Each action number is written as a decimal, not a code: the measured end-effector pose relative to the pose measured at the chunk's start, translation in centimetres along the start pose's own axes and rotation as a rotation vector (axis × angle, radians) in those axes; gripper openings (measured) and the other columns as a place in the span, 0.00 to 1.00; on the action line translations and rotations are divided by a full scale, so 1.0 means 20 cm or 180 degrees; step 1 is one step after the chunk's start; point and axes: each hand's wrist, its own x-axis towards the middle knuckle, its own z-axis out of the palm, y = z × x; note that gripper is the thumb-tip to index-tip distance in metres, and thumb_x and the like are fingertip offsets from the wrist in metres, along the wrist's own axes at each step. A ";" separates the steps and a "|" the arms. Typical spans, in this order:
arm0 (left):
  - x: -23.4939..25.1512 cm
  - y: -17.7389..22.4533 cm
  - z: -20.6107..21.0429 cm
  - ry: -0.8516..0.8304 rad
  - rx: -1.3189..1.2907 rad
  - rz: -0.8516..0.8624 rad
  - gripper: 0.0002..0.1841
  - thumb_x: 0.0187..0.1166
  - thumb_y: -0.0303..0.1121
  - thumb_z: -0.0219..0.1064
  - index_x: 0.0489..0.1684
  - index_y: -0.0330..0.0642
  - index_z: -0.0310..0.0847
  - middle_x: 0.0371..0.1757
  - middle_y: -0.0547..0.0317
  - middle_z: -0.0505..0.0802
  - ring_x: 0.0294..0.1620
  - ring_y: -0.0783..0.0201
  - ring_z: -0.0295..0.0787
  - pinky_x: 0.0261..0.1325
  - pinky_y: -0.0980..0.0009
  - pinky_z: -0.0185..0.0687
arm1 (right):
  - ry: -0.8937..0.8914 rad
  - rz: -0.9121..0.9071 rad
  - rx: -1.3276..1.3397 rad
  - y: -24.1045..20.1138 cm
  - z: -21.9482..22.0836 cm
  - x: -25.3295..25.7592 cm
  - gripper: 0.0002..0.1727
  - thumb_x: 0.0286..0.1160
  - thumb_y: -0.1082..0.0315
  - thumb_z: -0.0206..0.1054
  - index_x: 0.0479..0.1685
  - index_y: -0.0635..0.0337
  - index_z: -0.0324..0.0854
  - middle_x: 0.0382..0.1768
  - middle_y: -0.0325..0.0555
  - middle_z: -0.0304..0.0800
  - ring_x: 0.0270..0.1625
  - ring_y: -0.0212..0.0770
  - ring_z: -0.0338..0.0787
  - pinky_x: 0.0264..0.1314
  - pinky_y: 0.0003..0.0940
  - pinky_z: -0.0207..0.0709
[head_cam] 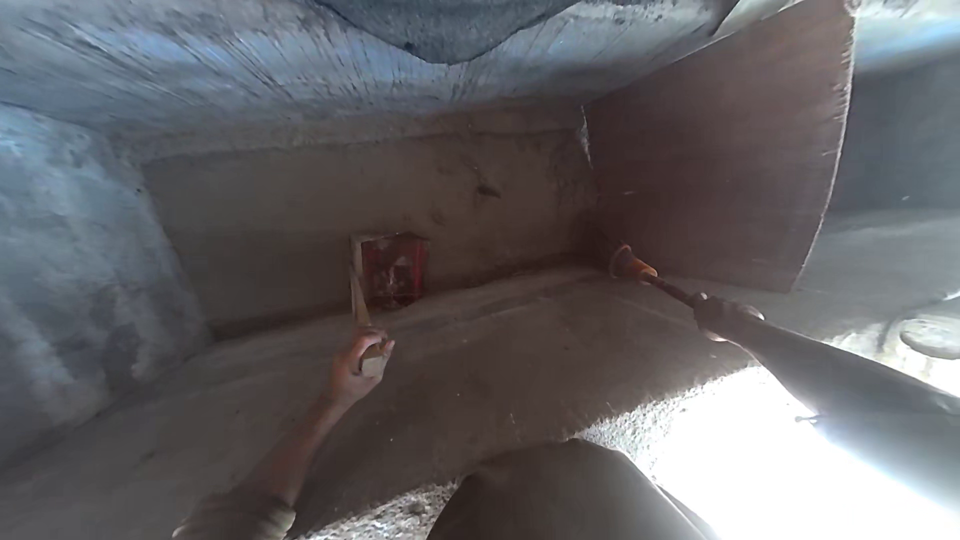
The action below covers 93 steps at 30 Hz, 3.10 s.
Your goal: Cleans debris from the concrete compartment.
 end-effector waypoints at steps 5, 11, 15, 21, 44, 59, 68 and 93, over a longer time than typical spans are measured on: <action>0.00 0.04 -0.06 -0.0349 0.0080 -0.0311 0.13 0.75 0.34 0.69 0.46 0.32 0.82 0.50 0.43 0.91 0.58 0.59 0.88 0.69 0.67 0.79 | -0.0411 -0.0170 0.0215 -0.10 -0.10 -0.04 0.38 0.78 0.71 0.69 0.86 0.65 0.56 0.65 0.69 0.82 0.62 0.62 0.89 0.59 0.56 0.84; -0.06 0.01 -0.10 -0.0691 0.0140 -0.0574 0.15 0.70 0.34 0.71 0.50 0.34 0.84 0.63 0.43 0.89 0.74 0.53 0.82 0.77 0.61 0.78 | -0.0831 -0.0598 0.0606 -0.32 -0.12 -0.09 0.25 0.80 0.67 0.64 0.74 0.63 0.66 0.30 0.48 0.78 0.22 0.38 0.78 0.28 0.35 0.77; -0.04 0.04 -0.12 -0.0803 0.0024 -0.0695 0.15 0.65 0.27 0.74 0.49 0.30 0.85 0.61 0.40 0.89 0.74 0.47 0.82 0.78 0.56 0.77 | -0.1164 -0.0935 0.0909 -0.57 -0.15 -0.20 0.15 0.80 0.70 0.64 0.60 0.64 0.68 0.23 0.44 0.74 0.17 0.35 0.75 0.23 0.32 0.75; -0.04 0.05 -0.12 -0.0900 0.0151 -0.0795 0.17 0.63 0.29 0.75 0.50 0.32 0.86 0.65 0.40 0.88 0.75 0.48 0.81 0.77 0.56 0.77 | -0.1742 -0.1445 0.1379 -0.77 -0.15 -0.39 0.12 0.86 0.71 0.59 0.59 0.59 0.63 0.21 0.40 0.68 0.13 0.31 0.71 0.17 0.24 0.72; -0.16 0.03 -0.10 -0.0476 0.0099 -0.0655 0.16 0.68 0.32 0.70 0.46 0.27 0.83 0.64 0.34 0.87 0.71 0.47 0.84 0.74 0.59 0.79 | -0.0614 -0.0527 0.0951 -0.16 0.05 -0.36 0.26 0.82 0.64 0.65 0.73 0.70 0.70 0.48 0.65 0.86 0.41 0.56 0.88 0.50 0.57 0.82; -0.16 0.01 -0.10 -0.0333 0.0119 -0.0422 0.15 0.70 0.34 0.68 0.48 0.32 0.81 0.58 0.40 0.89 0.72 0.50 0.82 0.78 0.60 0.76 | -0.0983 -0.2433 0.0570 -0.67 0.05 -0.87 0.38 0.77 0.66 0.69 0.85 0.60 0.54 0.50 0.69 0.85 0.49 0.68 0.90 0.49 0.67 0.82; -0.20 -0.01 -0.15 0.0105 0.0091 -0.0431 0.13 0.70 0.31 0.69 0.45 0.29 0.82 0.55 0.39 0.90 0.69 0.55 0.85 0.74 0.64 0.79 | -0.0518 -0.0892 0.0493 -0.08 0.04 -0.65 0.39 0.79 0.64 0.65 0.88 0.62 0.50 0.57 0.72 0.84 0.60 0.70 0.88 0.58 0.67 0.81; -0.30 -0.13 -0.42 0.0057 0.0198 -0.0225 0.11 0.73 0.32 0.68 0.44 0.33 0.82 0.53 0.44 0.91 0.71 0.55 0.84 0.79 0.62 0.75 | -0.0784 -0.1070 0.0373 -0.24 0.01 -0.87 0.42 0.79 0.65 0.64 0.91 0.57 0.45 0.57 0.71 0.85 0.56 0.68 0.90 0.56 0.66 0.82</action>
